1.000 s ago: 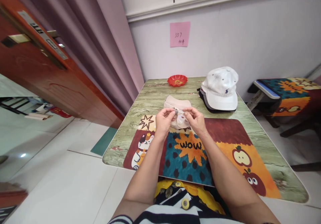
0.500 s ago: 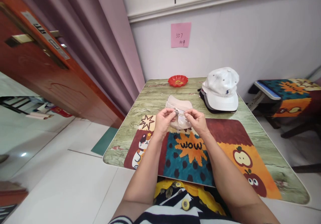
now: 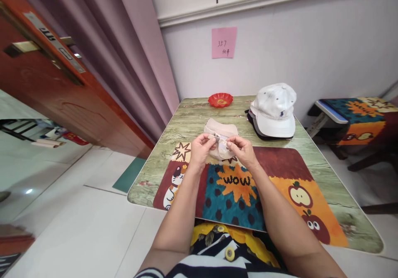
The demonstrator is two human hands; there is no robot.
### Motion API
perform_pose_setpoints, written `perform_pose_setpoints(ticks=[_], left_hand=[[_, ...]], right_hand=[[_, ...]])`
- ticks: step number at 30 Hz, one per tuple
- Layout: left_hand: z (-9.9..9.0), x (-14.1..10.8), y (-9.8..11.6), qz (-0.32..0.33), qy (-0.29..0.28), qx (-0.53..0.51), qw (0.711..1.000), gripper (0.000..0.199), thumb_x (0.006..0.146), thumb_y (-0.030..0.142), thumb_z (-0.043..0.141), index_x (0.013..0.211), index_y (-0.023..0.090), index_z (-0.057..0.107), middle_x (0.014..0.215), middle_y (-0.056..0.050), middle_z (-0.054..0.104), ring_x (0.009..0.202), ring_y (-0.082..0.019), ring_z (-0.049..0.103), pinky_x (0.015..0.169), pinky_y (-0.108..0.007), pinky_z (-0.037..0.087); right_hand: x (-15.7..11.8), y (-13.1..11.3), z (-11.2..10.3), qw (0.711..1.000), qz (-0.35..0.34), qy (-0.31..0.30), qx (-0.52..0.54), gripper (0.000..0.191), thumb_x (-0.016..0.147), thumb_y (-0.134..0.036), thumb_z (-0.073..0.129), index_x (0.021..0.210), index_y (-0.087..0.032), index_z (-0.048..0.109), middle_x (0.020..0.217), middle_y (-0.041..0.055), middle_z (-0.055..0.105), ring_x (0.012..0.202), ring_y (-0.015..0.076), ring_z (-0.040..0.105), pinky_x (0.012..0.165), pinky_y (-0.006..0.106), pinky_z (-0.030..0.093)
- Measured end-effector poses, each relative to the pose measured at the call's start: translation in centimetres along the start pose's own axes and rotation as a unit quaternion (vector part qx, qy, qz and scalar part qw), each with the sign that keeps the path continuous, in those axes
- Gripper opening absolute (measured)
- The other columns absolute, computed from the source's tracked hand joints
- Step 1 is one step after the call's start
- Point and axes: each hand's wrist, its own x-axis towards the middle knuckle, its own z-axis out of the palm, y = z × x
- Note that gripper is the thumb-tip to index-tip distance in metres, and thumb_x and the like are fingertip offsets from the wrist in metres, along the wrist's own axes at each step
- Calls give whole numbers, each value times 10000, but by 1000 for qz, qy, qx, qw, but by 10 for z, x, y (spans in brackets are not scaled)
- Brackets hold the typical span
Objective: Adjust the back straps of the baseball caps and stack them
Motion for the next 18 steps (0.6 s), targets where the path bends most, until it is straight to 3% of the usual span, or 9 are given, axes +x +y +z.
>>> perform_pose_setpoints(ticks=[13,18], left_hand=[[-1,-3,-2,-33,-45,-27,998,377,613,372,908,815,147,683,692,6,681,591,-99,623,636,-226,522],[2,-5,-1,-46,-70,-7,996,376,633,376,889,853,136,703,707,-9,697,603,-103,627,628,-221,513]], right_hand=[[0,4,-3,1000,-12,-8,-4,196,843,-356,639,752,-186,667,593,-30,505,545,114,408,536,262,323],[0,5,-3,999,-25,-7,-20,182,838,-345,638,755,-187,674,605,-25,522,556,120,412,548,270,327]])
